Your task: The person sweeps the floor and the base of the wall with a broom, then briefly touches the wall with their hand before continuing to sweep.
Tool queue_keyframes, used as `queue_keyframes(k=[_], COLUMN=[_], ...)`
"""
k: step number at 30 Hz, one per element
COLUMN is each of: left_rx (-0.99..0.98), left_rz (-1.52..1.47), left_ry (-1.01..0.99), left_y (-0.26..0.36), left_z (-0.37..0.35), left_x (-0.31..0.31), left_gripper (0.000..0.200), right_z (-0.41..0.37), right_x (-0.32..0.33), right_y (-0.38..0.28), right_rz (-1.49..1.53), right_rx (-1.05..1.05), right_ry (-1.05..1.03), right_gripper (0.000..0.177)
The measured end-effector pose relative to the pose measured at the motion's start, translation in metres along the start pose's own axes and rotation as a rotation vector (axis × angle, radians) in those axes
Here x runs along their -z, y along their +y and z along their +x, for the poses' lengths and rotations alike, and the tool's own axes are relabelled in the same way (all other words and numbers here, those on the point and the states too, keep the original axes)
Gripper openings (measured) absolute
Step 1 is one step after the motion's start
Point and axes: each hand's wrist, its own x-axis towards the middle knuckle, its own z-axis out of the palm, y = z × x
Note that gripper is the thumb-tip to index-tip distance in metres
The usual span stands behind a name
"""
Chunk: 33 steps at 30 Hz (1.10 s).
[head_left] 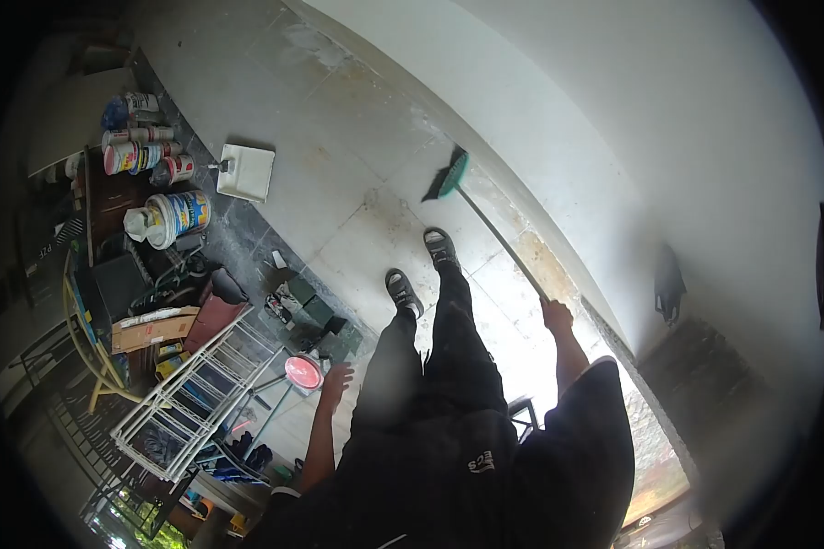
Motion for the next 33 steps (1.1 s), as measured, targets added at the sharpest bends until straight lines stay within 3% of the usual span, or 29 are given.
queue_keyframes(k=[4, 8, 9, 10, 12, 15, 18, 21, 22, 23, 25, 29, 33], left_rx=[-0.155, -0.336, -0.355, -0.468, -0.627, -0.57, -0.502, -0.495, -0.781, -0.786, -0.44, -0.492, -0.464], left_rz=[0.078, -0.009, -0.034, 0.147, 0.353, 0.268, 0.041, 0.021, 0.297, 0.269, -0.017, 0.037, -0.052], left_ry=[-0.043, -0.024, -0.006, -0.018, -0.069, 0.005, 0.011, 0.069, 0.135, 0.145, 0.198, 0.36, 0.374], left_y=[0.048, 0.091, 0.093, 0.096, 0.086, 0.11, 0.089, 0.087, 0.068, 0.052, 0.036, 0.042, 0.038], left_z=[0.042, 0.054, 0.055, 0.058, 0.075, 0.038, 0.054, 0.036, 0.055, 0.07, 0.092, 0.089, 0.11], left_x=[0.012, 0.024, 0.027, 0.029, 0.04, 0.031, 0.039, 0.051, 0.062, 0.068, 0.079, 0.106, 0.148], left_gripper=[0.036, 0.037, 0.037, 0.037, 0.035, 0.029, 0.024, 0.023, 0.023, 0.023, 0.025, 0.026, 0.029], right_z=[-0.095, -0.172, -0.168, -0.162, -0.142, -0.149, -0.15, -0.168, -0.155, -0.14, -0.088, -0.102, -0.112], right_x=[-0.096, -0.144, -0.161, -0.171, -0.215, -0.186, -0.146, -0.077, -0.051, -0.027, -0.009, 0.136, 0.213], right_y=[0.117, 0.172, 0.186, 0.2, 0.237, 0.245, 0.198, 0.135, 0.112, 0.088, 0.058, -0.109, -0.249], right_rz=[0.041, 0.009, -0.076, -0.156, -0.338, -0.379, -0.44, -0.491, -0.52, -0.55, -0.647, -0.621, -0.635], right_rx=[-0.208, -0.335, -0.359, -0.349, -0.251, -0.242, -0.251, -0.286, -0.213, -0.142, -0.011, 0.1, 0.278], right_ry=[-0.108, -0.327, -0.329, -0.386, -0.625, -0.578, -0.518, -0.467, -0.474, -0.481, -0.29, -0.197, 0.047], right_gripper=[0.055, 0.045, 0.04, 0.035, 0.033, 0.033, 0.033, 0.034, 0.034, 0.035, 0.031, 0.034, 0.036])
